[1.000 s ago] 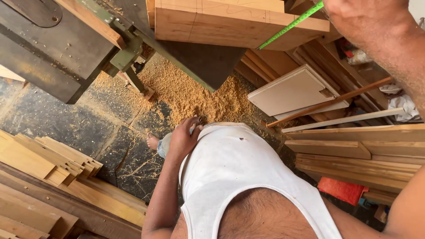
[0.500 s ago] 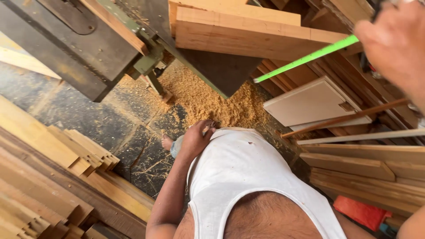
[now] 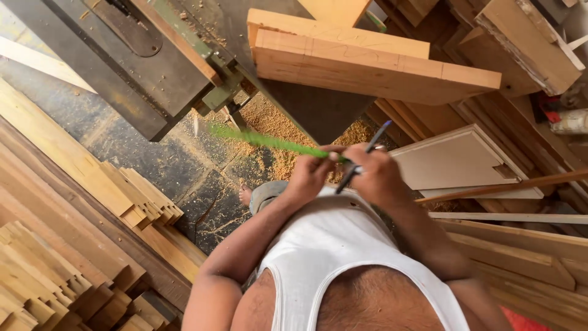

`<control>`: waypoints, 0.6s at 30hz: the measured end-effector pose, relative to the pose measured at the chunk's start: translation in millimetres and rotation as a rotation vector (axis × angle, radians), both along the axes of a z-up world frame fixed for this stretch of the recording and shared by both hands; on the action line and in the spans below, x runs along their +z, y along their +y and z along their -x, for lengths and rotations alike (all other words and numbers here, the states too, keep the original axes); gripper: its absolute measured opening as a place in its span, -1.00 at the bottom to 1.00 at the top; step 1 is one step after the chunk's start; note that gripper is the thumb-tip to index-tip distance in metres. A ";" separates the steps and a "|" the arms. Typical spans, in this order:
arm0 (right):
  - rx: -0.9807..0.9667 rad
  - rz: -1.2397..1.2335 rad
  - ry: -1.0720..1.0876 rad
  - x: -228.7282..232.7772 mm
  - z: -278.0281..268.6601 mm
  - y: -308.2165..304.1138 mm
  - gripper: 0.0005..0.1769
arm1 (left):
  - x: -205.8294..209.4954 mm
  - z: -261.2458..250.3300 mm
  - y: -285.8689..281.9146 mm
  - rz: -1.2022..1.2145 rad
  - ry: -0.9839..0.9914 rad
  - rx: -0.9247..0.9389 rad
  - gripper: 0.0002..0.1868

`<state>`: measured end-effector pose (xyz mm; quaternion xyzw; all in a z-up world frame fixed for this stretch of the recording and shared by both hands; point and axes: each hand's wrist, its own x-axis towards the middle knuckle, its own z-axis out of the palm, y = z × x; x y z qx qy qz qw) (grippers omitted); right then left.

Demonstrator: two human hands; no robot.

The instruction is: Measuring wood planks with a tape measure and marking them with a pencil and square.

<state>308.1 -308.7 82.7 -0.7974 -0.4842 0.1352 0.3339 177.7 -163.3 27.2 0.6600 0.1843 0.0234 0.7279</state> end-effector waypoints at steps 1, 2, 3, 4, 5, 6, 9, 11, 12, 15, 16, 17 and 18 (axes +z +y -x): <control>-0.044 0.063 0.118 2.3 7.8 9.5 -0.65 | -20.7 -1.2 0.9 0.001 0.010 0.076 -0.60; -0.052 0.064 0.122 1.5 3.4 7.9 -0.65 | -24.5 0.9 8.8 0.002 0.014 0.068 -0.60; 0.019 -0.114 0.190 0.8 -0.4 7.2 -0.59 | -28.3 3.6 17.9 0.166 -0.027 0.156 -0.62; 0.096 -0.293 0.258 -0.3 -3.6 8.4 -0.52 | -31.9 8.0 28.0 0.329 -0.067 0.253 -0.62; 0.095 -0.294 0.264 -2.1 -10.6 3.6 -0.52 | -27.1 9.1 35.3 0.328 -0.061 0.253 -0.62; 0.073 -0.317 0.182 -4.3 -17.9 3.4 -0.52 | -21.3 13.4 44.7 0.495 -0.144 0.367 -0.65; 0.020 -0.353 0.027 -7.3 -38.2 18.7 -0.50 | 12.9 37.5 86.1 0.710 -0.186 0.582 -0.62; -0.057 -0.352 -0.072 5.0 -49.0 48.0 -0.48 | 31.0 62.8 125.6 0.784 -0.139 0.633 -0.57; -0.058 -0.311 -0.236 20.0 -53.3 60.7 -0.38 | 33.4 72.1 147.8 0.569 -0.180 0.621 -0.57; -0.072 -0.248 -0.342 10.0 -65.8 91.8 -0.23 | 64.6 84.3 214.2 0.116 0.042 0.701 -0.60; -0.052 -0.279 -0.296 -1.6 -76.7 105.0 -0.20 | 79.5 75.8 245.6 -0.173 0.260 0.821 -0.60; -0.110 -0.268 -0.319 6.3 -80.5 119.5 -0.20 | 39.2 98.0 288.3 -0.172 0.241 0.761 -0.60; -0.068 -0.226 -0.389 11.4 -86.5 126.0 -0.17 | 1.0 119.1 327.2 -0.892 0.474 0.557 -0.69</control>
